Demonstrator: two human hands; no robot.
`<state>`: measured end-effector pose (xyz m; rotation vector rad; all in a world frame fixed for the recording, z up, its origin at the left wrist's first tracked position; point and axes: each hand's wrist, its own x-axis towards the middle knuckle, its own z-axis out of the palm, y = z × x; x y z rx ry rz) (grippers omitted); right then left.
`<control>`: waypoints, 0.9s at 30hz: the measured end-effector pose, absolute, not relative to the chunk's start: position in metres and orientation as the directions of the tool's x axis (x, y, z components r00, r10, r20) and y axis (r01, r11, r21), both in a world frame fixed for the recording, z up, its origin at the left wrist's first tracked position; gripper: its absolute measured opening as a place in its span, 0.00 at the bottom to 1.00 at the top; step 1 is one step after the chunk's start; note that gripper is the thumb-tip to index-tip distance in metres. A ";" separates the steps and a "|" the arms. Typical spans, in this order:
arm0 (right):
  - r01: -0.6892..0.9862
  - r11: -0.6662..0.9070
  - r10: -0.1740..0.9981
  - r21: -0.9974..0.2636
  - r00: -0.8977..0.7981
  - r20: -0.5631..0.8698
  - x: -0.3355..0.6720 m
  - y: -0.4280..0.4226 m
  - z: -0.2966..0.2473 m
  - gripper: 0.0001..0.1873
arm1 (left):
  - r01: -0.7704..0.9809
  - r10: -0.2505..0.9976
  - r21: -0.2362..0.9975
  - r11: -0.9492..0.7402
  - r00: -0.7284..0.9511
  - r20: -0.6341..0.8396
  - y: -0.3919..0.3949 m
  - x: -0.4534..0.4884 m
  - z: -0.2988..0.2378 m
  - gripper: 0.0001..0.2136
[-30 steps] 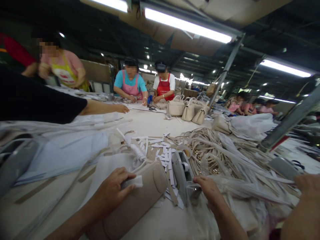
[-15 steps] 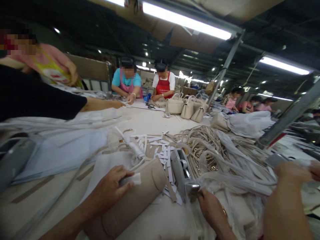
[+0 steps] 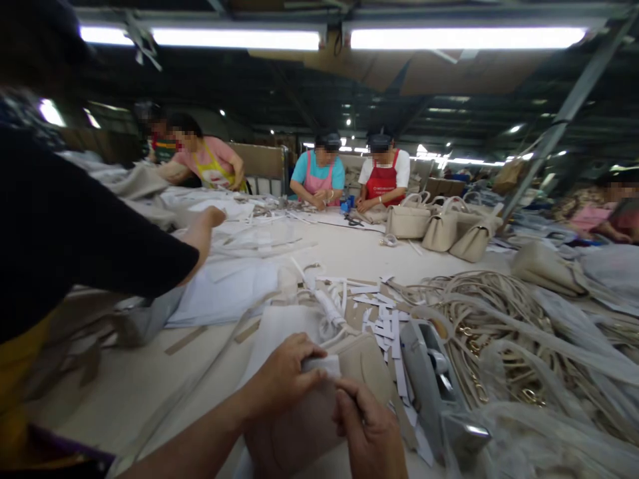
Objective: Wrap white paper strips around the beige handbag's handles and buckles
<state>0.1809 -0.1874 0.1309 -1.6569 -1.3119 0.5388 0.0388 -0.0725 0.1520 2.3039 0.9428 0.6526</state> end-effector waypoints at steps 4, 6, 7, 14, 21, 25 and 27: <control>0.518 -0.075 0.894 -0.852 0.414 0.173 0.167 -0.168 0.119 0.25 | 0.456 0.747 0.679 -0.575 0.630 0.210 -0.070 0.036 0.152 0.12; 0.544 -0.103 0.887 -0.833 0.430 0.171 0.170 -0.160 0.117 0.26 | 0.460 0.750 0.686 -0.564 0.632 0.193 -0.068 0.036 0.151 0.12; 0.564 -0.116 0.887 -0.817 0.430 0.171 0.172 -0.156 0.117 0.26 | 0.460 0.752 0.688 -0.561 0.631 0.190 -0.068 0.036 0.151 0.12; 0.742 -0.181 0.915 -0.646 0.367 0.165 0.169 -0.141 0.119 0.22 | 0.468 0.741 0.639 -0.610 0.623 0.251 -0.065 0.039 0.142 0.11; 0.654 -0.291 0.872 -0.698 0.482 0.088 0.176 -0.134 0.119 0.38 | 0.460 0.751 0.662 -0.591 0.613 0.245 -0.062 0.033 0.143 0.11; 0.663 -0.221 0.879 -0.715 0.453 0.148 0.180 -0.137 0.117 0.42 | 0.441 0.761 0.704 -0.556 0.611 0.218 -0.062 0.031 0.148 0.11; 0.710 -0.166 0.893 -0.684 0.402 0.200 0.186 -0.143 0.114 0.39 | 0.427 0.768 0.731 -0.532 0.607 0.204 -0.063 0.031 0.149 0.11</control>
